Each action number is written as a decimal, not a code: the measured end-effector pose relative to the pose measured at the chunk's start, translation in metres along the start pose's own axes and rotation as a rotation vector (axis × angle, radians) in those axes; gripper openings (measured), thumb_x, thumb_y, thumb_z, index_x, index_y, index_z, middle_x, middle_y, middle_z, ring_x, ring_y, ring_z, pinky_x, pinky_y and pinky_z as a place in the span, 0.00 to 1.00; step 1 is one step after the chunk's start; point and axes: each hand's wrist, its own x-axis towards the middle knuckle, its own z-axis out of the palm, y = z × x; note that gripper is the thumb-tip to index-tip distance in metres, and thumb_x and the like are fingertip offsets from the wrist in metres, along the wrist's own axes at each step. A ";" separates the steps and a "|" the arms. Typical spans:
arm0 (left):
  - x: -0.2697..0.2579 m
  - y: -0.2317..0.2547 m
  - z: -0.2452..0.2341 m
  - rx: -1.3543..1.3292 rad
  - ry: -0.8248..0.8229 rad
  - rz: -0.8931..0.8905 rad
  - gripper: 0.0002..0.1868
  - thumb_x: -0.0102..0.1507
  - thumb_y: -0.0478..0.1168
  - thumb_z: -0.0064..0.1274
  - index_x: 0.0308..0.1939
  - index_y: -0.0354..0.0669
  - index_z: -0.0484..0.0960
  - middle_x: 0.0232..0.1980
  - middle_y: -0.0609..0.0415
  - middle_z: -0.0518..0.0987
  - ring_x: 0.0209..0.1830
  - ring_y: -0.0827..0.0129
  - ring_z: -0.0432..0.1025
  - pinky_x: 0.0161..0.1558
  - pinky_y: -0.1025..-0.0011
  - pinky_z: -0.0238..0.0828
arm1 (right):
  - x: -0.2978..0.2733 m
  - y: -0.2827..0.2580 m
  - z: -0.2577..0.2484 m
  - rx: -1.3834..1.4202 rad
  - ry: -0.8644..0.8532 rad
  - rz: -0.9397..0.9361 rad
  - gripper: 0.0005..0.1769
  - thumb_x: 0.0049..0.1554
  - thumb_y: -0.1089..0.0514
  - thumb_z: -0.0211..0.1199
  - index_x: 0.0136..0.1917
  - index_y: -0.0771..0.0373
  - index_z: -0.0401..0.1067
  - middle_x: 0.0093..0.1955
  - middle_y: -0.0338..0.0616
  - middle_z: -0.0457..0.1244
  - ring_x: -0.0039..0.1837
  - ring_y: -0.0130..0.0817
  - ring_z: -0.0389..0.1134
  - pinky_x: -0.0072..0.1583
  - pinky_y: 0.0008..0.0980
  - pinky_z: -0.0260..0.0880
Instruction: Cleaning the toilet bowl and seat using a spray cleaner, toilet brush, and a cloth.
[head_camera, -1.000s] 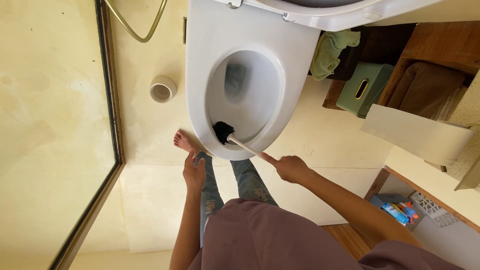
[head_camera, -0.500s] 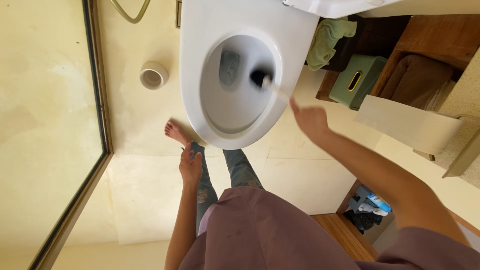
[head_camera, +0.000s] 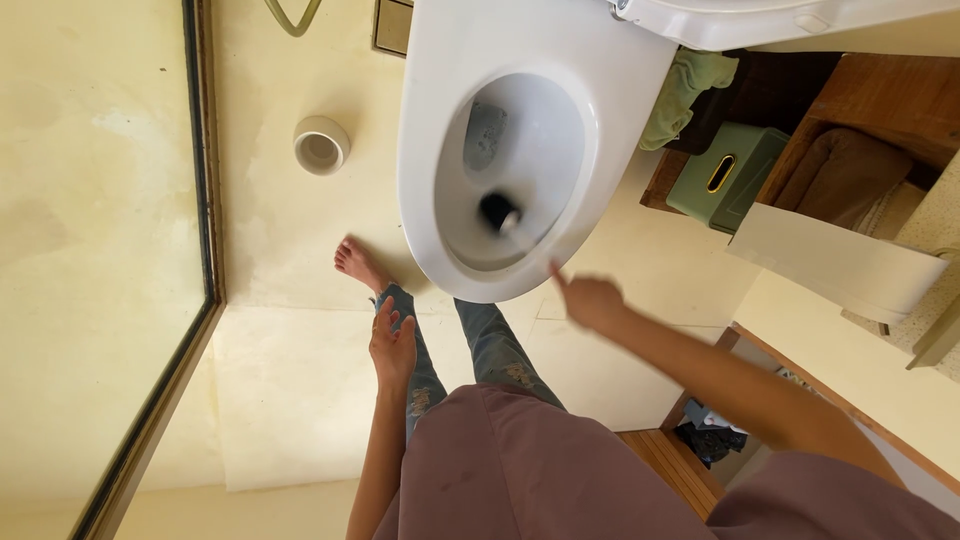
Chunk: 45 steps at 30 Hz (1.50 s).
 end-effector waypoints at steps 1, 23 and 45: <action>0.002 0.000 -0.001 -0.010 0.001 0.003 0.31 0.64 0.43 0.51 0.72 0.41 0.70 0.70 0.44 0.73 0.66 0.58 0.71 0.56 0.62 0.73 | -0.002 -0.001 0.008 -0.027 0.003 0.004 0.54 0.53 0.63 0.57 0.85 0.60 0.33 0.33 0.45 0.64 0.32 0.39 0.67 0.31 0.43 0.67; 0.004 -0.031 -0.037 -0.096 0.005 -0.175 0.29 0.64 0.41 0.52 0.71 0.46 0.72 0.67 0.49 0.76 0.66 0.61 0.73 0.57 0.65 0.74 | 0.144 -0.073 -0.055 2.068 0.167 0.221 0.31 0.60 0.61 0.57 0.76 0.59 0.64 0.32 0.35 0.55 0.28 0.24 0.51 0.29 0.28 0.49; -0.004 0.015 -0.029 -0.096 -0.051 -0.067 0.28 0.64 0.40 0.52 0.69 0.44 0.73 0.69 0.48 0.75 0.66 0.61 0.73 0.58 0.65 0.74 | 0.006 -0.037 -0.061 1.755 0.461 0.389 0.33 0.60 0.55 0.59 0.78 0.47 0.62 0.30 0.36 0.58 0.29 0.27 0.53 0.33 0.30 0.55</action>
